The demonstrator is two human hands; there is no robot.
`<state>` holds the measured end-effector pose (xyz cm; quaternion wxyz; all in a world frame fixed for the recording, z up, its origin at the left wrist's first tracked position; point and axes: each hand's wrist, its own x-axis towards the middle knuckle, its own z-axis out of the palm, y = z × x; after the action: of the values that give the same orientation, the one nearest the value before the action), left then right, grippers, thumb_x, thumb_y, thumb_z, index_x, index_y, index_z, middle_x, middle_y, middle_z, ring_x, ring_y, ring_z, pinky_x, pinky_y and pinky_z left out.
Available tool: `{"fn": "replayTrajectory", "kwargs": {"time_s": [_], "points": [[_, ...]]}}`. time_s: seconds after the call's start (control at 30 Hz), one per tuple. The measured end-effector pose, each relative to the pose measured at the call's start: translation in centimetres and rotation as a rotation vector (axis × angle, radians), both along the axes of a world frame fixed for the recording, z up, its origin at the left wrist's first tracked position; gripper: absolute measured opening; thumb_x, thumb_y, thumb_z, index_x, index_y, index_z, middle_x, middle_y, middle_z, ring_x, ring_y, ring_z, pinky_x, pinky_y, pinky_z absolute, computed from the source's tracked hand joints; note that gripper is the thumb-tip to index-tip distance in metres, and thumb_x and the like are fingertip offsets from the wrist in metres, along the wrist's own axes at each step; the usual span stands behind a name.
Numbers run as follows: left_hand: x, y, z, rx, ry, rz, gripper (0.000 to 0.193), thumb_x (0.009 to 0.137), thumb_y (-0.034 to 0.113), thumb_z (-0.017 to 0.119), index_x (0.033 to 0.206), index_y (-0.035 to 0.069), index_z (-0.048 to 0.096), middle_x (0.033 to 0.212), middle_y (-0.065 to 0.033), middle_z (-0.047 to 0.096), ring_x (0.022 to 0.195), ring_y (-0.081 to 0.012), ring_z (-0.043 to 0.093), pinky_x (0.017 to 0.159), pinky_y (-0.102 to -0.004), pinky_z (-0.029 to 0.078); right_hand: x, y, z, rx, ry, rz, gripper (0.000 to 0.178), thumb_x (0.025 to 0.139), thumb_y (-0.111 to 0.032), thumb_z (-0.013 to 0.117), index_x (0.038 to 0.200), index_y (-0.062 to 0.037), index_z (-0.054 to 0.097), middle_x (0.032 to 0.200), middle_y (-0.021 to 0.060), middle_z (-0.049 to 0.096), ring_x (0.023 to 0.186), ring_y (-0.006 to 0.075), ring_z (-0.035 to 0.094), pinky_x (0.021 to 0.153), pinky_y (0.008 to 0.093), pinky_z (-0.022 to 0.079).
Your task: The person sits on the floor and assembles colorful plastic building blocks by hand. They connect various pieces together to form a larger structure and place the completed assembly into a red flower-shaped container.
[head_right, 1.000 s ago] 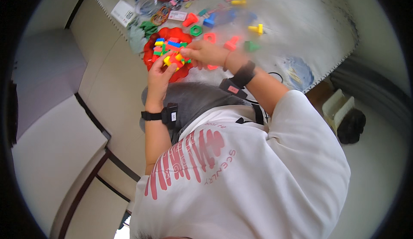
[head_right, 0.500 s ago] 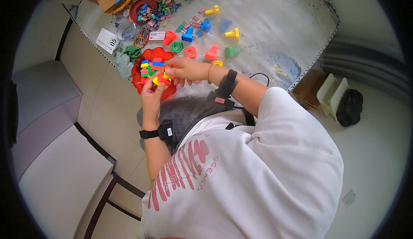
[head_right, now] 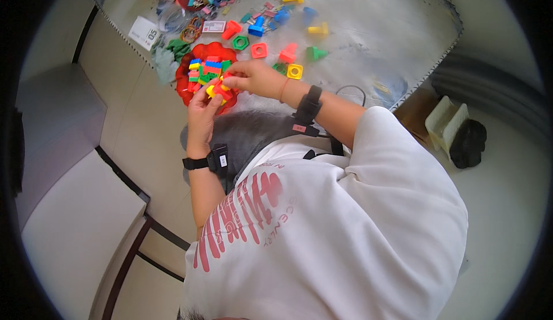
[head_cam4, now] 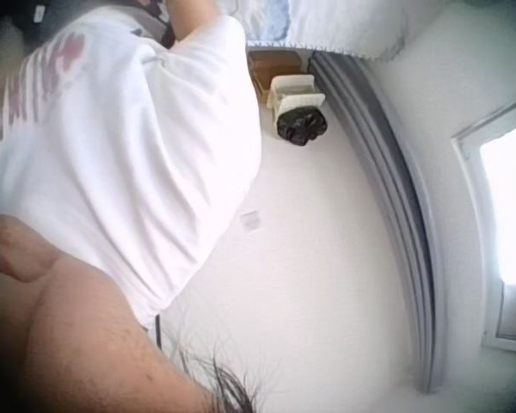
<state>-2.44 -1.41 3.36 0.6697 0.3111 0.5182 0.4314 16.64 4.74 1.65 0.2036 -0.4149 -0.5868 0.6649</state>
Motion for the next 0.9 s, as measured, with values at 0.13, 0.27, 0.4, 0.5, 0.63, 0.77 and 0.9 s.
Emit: {"fn": "replayTrajectory", "kwargs": {"time_s": [0.13, 0.27, 0.4, 0.5, 0.63, 0.77, 0.9], "points": [[0.1, -0.5, 0.2, -0.004, 0.005, -0.005, 0.042, 0.086, 0.009, 0.064, 0.125, 0.0, 0.052, 0.108, -0.0043, 0.06, 0.092, -0.0102, 0.059, 0.079, -0.0229, 0.051, -0.3, -0.7, 1.1, 0.016, -0.022, -0.041, 0.035, 0.093, -0.027, 0.053, 0.121, -0.0064, 0.055, 0.091, 0.0071, 0.064, 0.069, 0.0124, 0.061, 0.06, 0.0259, 0.05], [-0.4, -0.6, -0.1, 0.006, 0.002, 0.009, 0.041, 0.087, 0.009, 0.063, 0.125, 0.0, 0.052, 0.108, -0.0048, 0.059, 0.092, -0.0097, 0.058, 0.08, -0.0231, 0.05, 0.2, -0.4, 1.3, 0.054, 0.056, 0.11, 0.042, 0.093, -0.025, 0.052, 0.132, -0.0114, 0.046, 0.102, 0.0086, 0.061, 0.082, 0.0136, 0.059, 0.068, 0.0293, 0.051], [-0.6, -0.6, 0.1, -0.015, -0.009, 0.011, 0.041, 0.088, 0.01, 0.062, 0.125, -0.001, 0.051, 0.113, -0.0081, 0.059, 0.098, -0.0122, 0.058, 0.085, -0.025, 0.049, 0.6, 0.2, 0.5, 0.118, 0.096, 0.185, 0.051, 0.088, -0.024, 0.063, 0.131, -0.0071, 0.043, 0.098, 0.0094, 0.061, 0.082, 0.0148, 0.059, 0.067, 0.0266, 0.049], [-0.4, -0.5, 0.7, -0.003, -0.004, 0.027, 0.04, 0.088, 0.011, 0.063, 0.125, 0.0, 0.052, 0.112, -0.0074, 0.059, 0.096, -0.012, 0.059, 0.083, -0.0249, 0.05, 0.4, 1.2, 1.6, -0.101, -0.075, 0.274, 0.053, 0.086, -0.029, 0.066, 0.128, -0.005, 0.045, 0.094, 0.0096, 0.061, 0.079, 0.0152, 0.059, 0.066, 0.0262, 0.048], [-0.5, -0.6, 1.0, 0.016, -0.044, 0.037, 0.04, 0.088, 0.013, 0.063, 0.125, 0.0, 0.052, 0.112, -0.0078, 0.059, 0.097, -0.0133, 0.059, 0.084, -0.0261, 0.051, 0.3, 1.3, 0.8, 0.071, -0.133, 0.252, 0.054, 0.083, -0.031, 0.069, 0.124, -0.0043, 0.047, 0.09, 0.0092, 0.061, 0.074, 0.0134, 0.058, 0.063, 0.0261, 0.048], [-0.8, -0.9, 0.8, 0.023, -0.099, 0.059, 0.041, 0.088, 0.013, 0.063, 0.126, 0.0, 0.05, 0.116, -0.0093, 0.058, 0.101, -0.0151, 0.059, 0.087, -0.0279, 0.05, -0.1, 0.6, 0.9, 0.222, 0.023, 0.167, 0.058, 0.081, -0.036, 0.07, 0.124, -0.0038, 0.048, 0.091, 0.0092, 0.061, 0.077, 0.0143, 0.058, 0.067, 0.0292, 0.049], [-0.6, -1.0, 1.0, 0.019, -0.105, 0.07, 0.043, 0.088, 0.013, 0.063, 0.126, 0.0, 0.05, 0.115, -0.0088, 0.058, 0.1, -0.0143, 0.059, 0.086, -0.0278, 0.05, -0.2, 0.6, 0.2, -0.108, 0.02, 0.151, 0.063, 0.08, -0.042, 0.07, 0.125, -0.0043, 0.048, 0.098, 0.0091, 0.061, 0.09, 0.0175, 0.058, 0.078, 0.0325, 0.048]]}}
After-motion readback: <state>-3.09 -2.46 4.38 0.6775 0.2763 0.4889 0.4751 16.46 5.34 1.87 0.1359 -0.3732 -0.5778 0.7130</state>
